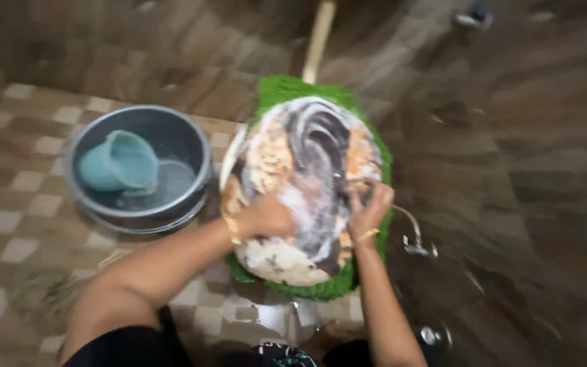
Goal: The person pours water from a mug onto a decorated toilet seat cover and scrubs the surface with soap and their hands.
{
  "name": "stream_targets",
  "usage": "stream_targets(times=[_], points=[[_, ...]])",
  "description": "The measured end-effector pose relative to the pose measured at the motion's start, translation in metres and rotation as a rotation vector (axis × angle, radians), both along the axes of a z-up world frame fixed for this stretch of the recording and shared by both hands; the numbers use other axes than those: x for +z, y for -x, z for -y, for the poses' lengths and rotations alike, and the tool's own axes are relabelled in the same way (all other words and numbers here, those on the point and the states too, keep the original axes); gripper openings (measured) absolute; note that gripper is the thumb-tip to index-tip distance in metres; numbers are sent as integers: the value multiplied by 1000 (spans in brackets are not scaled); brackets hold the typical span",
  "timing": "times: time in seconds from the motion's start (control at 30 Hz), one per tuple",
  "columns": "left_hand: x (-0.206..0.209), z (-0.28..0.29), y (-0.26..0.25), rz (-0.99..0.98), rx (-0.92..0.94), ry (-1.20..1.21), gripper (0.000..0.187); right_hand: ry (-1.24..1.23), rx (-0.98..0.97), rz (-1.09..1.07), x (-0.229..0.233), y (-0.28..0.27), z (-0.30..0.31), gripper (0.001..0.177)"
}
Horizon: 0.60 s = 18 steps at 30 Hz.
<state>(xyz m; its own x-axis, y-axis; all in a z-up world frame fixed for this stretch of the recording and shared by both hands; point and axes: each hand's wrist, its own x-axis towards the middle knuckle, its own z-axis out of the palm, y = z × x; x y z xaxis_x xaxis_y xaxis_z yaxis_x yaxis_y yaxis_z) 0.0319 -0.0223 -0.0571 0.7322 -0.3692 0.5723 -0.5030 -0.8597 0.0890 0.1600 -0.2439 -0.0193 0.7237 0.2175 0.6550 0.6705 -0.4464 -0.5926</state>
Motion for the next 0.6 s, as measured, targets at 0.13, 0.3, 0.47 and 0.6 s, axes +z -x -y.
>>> stream_targets(times=[0.13,0.3,0.47,0.6], points=[[7,59,-88,-179,-145,25,57,-90,33,61,-12,-5,2,40],[25,-7,-160,-290,207,-9,58,33,10,-4,-10,-8,1,40],[29,-46,-123,-96,410,-35,56,72,-15,42,-4,-7,-1,38],[39,-17,-10,-73,376,73,59,77,-41,24,-3,-4,-4,41]])
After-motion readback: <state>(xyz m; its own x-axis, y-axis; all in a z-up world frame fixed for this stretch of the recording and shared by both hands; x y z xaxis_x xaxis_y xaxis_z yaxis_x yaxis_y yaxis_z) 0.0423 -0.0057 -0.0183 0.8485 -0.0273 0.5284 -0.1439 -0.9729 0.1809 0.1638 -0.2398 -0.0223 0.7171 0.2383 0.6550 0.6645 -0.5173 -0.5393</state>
